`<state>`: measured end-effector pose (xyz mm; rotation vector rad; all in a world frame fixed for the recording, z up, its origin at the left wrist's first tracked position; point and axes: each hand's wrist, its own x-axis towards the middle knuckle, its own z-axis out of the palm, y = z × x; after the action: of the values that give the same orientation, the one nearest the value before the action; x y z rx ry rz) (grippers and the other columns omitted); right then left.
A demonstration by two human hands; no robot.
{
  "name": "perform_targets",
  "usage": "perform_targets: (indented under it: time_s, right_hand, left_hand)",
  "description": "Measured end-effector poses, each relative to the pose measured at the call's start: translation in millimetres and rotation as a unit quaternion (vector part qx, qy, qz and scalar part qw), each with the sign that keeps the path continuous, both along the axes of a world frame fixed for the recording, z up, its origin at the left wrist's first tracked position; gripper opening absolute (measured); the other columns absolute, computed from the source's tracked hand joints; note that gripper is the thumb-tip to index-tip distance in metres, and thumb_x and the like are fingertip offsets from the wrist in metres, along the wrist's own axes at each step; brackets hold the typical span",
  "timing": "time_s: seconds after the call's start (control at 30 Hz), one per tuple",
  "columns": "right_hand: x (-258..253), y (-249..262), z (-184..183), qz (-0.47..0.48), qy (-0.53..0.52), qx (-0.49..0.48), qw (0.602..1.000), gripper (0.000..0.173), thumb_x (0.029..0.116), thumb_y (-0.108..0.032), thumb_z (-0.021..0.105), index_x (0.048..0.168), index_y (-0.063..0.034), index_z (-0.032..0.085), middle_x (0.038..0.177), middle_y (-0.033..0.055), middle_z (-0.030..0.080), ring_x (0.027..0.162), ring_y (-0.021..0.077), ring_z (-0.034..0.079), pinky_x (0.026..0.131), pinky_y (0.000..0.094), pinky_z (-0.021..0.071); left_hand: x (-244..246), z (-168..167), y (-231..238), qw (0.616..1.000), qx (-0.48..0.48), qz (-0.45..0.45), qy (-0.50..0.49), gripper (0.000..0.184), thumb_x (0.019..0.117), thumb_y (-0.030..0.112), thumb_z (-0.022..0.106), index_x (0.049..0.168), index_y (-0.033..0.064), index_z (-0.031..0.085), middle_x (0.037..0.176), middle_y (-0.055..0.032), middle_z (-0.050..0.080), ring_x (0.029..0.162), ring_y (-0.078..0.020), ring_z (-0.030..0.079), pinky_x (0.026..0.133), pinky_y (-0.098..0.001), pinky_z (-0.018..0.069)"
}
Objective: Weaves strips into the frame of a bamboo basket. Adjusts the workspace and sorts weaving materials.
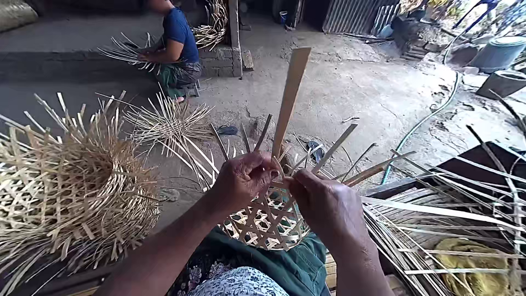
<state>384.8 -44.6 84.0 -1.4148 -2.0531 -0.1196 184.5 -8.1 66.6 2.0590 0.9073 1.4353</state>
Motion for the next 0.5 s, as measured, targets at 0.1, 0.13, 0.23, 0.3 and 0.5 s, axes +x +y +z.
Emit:
perform_targets:
  time_s: [0.1,0.13,0.23,0.3,0.5]
  right_hand:
    - [-2,1,-1,0.002,0.019,-0.008,1.0,0.033,0.0985,-0.036,0.059,0.076,-0.0132,0.067,0.058,0.0032,0.059,0.051,0.0227,0.061,0.044,0.0447,0.0448]
    - [-1,1,-1,0.003,0.023,-0.01,1.0,0.033,0.0983,-0.036,0.059,0.075,-0.013,0.067,0.058,0.003,0.059,0.051,0.0226,0.061,0.044,0.0447,0.0451]
    - [2,1,-3,0.001,0.036,-0.016,0.999,0.033,0.0977,-0.037,0.061,0.076,-0.014,0.069,0.058,0.0018,0.059,0.051,0.0209,0.06,0.045,0.0444,0.0451]
    - [5,2,-3,-0.004,0.041,-0.013,0.999,0.033,0.097,-0.038,0.062,0.076,-0.0138,0.069,0.058,0.002,0.06,0.051,0.0203,0.06,0.045,0.0441,0.0451]
    - [6,6,-11,0.039,0.084,0.017,0.996,0.022,0.0936,-0.03,0.068,0.08,-0.0133,0.073,0.07,0.0021,0.068,0.059,0.0184,0.066,0.051,0.0421,0.0518]
  left_hand:
    - [2,1,-3,0.992,0.12,0.041,0.025,0.013,0.097,0.012,0.068,0.105,0.0026,0.069,0.093,-0.0021,0.066,0.076,-0.0019,0.061,0.068,-0.0174,0.0551]
    - [2,4,-3,0.992,0.123,0.023,0.02,0.01,0.0968,0.011,0.068,0.103,0.0034,0.069,0.095,-0.0018,0.066,0.079,-0.0019,0.062,0.07,-0.0171,0.0559]
    - [-1,3,0,0.994,-0.004,-0.077,-0.077,0.009,0.0949,0.004,0.068,0.103,0.0059,0.066,0.1,-0.001,0.069,0.08,-0.0064,0.07,0.071,-0.0246,0.0634]
    - [-2,0,-1,0.98,-0.074,-0.113,-0.147,0.012,0.0948,-0.001,0.065,0.104,0.0077,0.065,0.101,-0.002,0.07,0.081,-0.0123,0.072,0.075,-0.0311,0.0655]
    - [14,11,-8,0.957,0.212,0.033,0.194,0.037,0.1002,0.025,0.064,0.133,0.0082,0.062,0.097,-0.0083,0.071,0.076,-0.0148,0.067,0.066,-0.0293,0.0572]
